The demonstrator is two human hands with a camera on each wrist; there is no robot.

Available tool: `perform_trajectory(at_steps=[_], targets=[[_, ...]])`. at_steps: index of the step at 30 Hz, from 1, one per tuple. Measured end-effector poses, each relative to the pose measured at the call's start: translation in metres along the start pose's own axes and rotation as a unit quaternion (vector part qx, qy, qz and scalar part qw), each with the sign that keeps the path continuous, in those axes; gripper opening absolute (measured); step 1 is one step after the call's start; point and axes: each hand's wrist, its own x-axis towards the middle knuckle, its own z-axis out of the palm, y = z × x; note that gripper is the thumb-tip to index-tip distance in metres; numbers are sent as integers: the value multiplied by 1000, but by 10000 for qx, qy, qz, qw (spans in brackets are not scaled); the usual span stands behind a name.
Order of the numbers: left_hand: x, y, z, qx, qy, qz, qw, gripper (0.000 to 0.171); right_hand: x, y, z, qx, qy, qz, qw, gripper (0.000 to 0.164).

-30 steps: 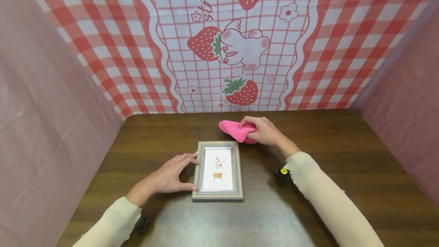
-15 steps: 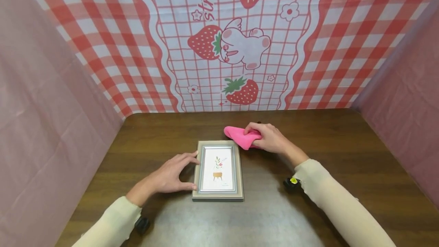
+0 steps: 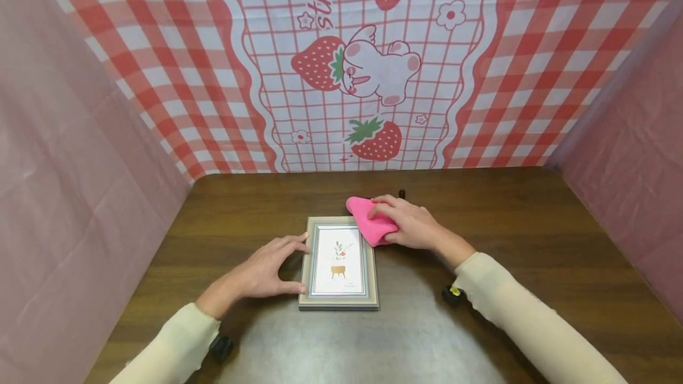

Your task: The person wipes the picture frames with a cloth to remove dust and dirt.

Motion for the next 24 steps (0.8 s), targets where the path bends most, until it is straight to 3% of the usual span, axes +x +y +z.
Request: perform_trajectory(at_steps=[8,24], targets=[[1,-1,1,-10,4,0,10000,72,-2,-6,4,-854,-152,-333,9957,34],[1,0,2,28,42,11,10000,72,-5,-9,6,-979,-186,-494,9938,37]])
